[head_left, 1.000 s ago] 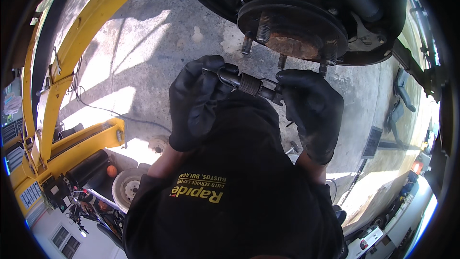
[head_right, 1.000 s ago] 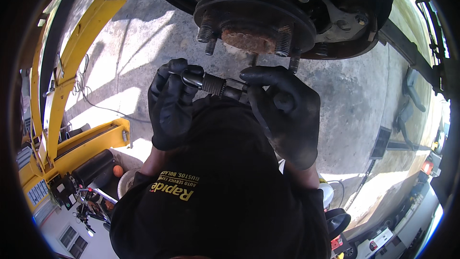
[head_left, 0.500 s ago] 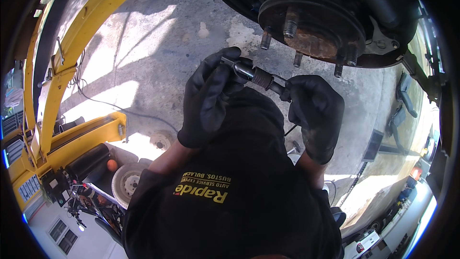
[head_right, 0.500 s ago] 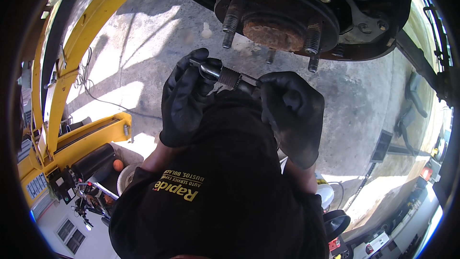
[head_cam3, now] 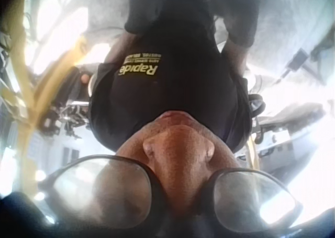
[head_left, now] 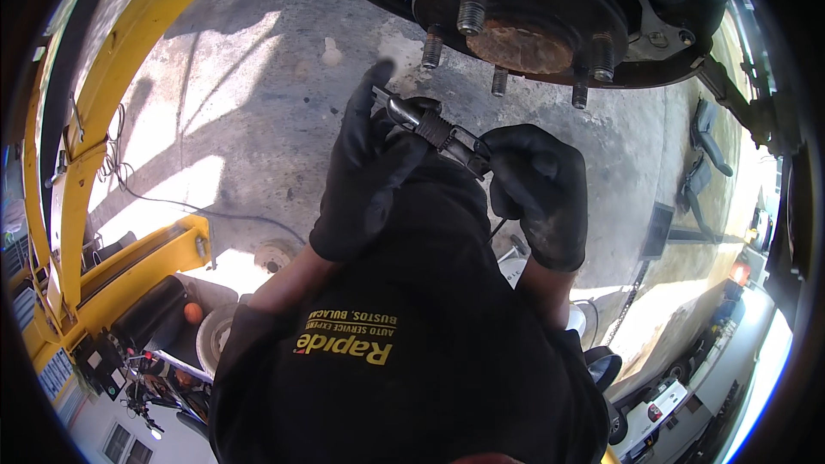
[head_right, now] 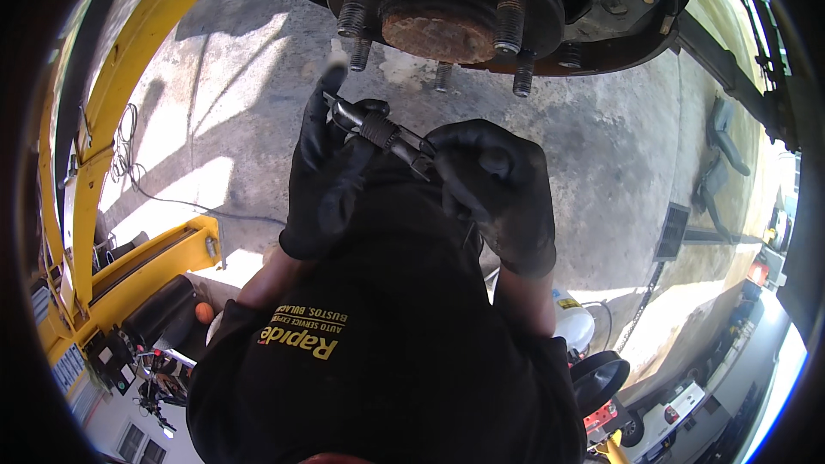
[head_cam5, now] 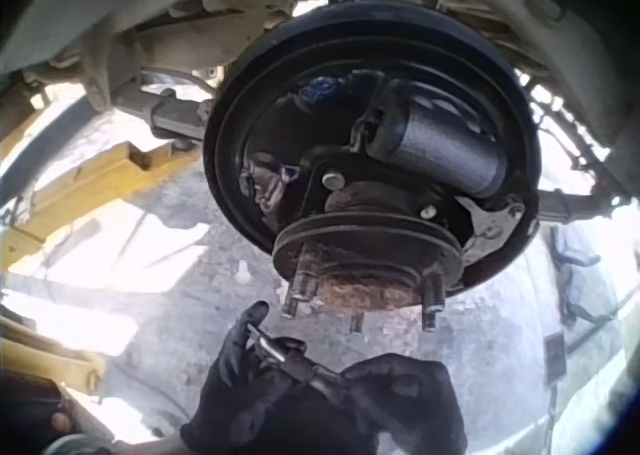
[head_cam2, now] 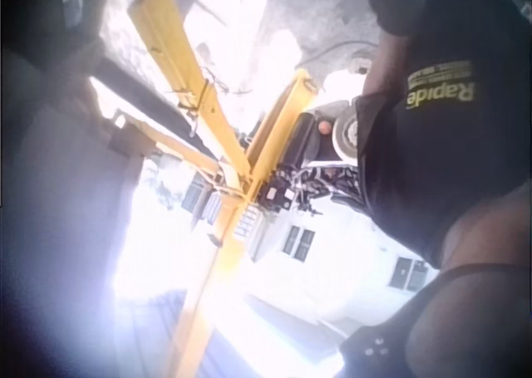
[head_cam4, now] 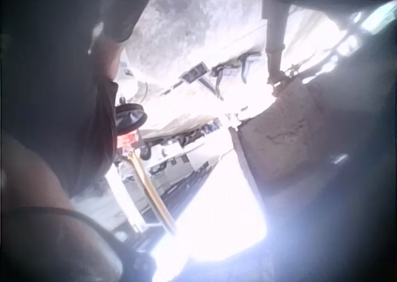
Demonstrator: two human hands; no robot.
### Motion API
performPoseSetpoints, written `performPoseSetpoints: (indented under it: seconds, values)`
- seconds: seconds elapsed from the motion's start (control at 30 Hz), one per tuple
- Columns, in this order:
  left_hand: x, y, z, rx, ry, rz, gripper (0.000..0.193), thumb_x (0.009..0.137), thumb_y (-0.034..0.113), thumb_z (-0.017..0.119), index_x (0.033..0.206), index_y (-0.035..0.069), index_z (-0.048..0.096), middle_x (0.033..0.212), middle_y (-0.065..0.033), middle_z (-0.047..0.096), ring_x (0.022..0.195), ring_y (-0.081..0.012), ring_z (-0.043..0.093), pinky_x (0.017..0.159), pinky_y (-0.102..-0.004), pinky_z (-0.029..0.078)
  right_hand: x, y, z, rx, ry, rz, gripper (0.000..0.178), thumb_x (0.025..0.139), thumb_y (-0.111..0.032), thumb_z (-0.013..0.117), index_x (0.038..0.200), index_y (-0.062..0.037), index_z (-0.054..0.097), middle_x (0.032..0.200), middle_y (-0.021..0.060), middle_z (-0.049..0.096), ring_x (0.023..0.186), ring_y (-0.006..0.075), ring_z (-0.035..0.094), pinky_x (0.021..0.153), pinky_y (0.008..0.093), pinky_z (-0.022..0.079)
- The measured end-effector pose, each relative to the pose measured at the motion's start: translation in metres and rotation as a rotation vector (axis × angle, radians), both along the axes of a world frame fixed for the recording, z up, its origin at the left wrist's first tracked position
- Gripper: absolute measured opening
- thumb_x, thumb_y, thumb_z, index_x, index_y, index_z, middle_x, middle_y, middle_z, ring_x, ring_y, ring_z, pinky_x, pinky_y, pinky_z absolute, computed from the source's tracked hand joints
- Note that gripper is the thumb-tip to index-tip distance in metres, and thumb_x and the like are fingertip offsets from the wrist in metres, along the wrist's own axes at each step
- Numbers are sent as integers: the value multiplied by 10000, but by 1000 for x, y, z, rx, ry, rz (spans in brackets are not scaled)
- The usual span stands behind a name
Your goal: The person assembles a drum brake system by hand and with a screwdriver, fitting an adjuster spring onto a brake shoe, mounting the shoes onto the brake assembly, and using the screwdriver to lever springs and components into place.
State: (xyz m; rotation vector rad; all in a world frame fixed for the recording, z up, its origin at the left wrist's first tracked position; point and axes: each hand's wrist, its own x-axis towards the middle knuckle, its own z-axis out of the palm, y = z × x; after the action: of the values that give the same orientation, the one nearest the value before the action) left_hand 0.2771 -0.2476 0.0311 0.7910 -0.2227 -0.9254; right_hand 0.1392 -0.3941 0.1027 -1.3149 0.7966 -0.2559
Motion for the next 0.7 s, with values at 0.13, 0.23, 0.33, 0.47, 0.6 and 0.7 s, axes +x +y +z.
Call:
performPoseSetpoints:
  seconds: [0.13, 0.23, 0.33, 0.47, 0.6, 0.7]
  values:
    - [-2, -2, -1, -7, 4, 8, 877, 919, -87, 653, 1638, 102, 188, 1377, -155, 582, 1213, -201, 634, 1000, -297, 541, -5, -2, -2, -63, 7, 22, 185, 915, 30, 615, 1059, 87, 715, 710, 84, 675, 522, 98, 600, 494, 238, 424]
    - [-1, -2, -2, -42, 6, 7, 883, 922, -78, 658, 1641, 105, 181, 1353, -149, 601, 1204, -198, 640, 1001, -301, 543, -7, -3, -1, -99, 11, 52, 181, 908, 41, 618, 1054, 83, 718, 725, 86, 692, 530, 95, 606, 500, 237, 430]
    - [-1, -1, 5, -38, 13, 0, 895, 924, -74, 658, 1648, 109, 165, 1331, -141, 618, 1185, -183, 642, 980, -294, 541, -7, -3, -1, -114, 14, 64, 189, 897, 54, 623, 1059, 82, 716, 750, 85, 704, 540, 89, 608, 505, 237, 434]
    - [0, 2, -4, -28, -38, -23, 918, 928, -74, 650, 1661, 119, 132, 1298, -122, 635, 1140, -148, 634, 923, -268, 529, -6, 2, 5, -86, 39, 17, 208, 894, 68, 620, 1081, 76, 711, 784, 84, 715, 551, 85, 607, 510, 235, 438]
    - [-2, 4, 1, -49, -37, 0, 939, 934, -77, 644, 1672, 134, 104, 1252, -99, 647, 1040, -101, 611, 831, -231, 497, -8, 2, 0, -99, -10, 69, 203, 916, 61, 620, 1097, 68, 712, 814, 88, 725, 552, 82, 599, 518, 235, 445]
    - [-1, 6, 0, -41, -81, -19, 932, 947, -63, 634, 1675, 140, 88, 1267, -122, 634, 1044, -119, 613, 867, -255, 491, -5, 4, 5, -82, -4, 79, 196, 920, 52, 642, 1103, 69, 711, 810, 86, 723, 562, 80, 600, 526, 234, 449]
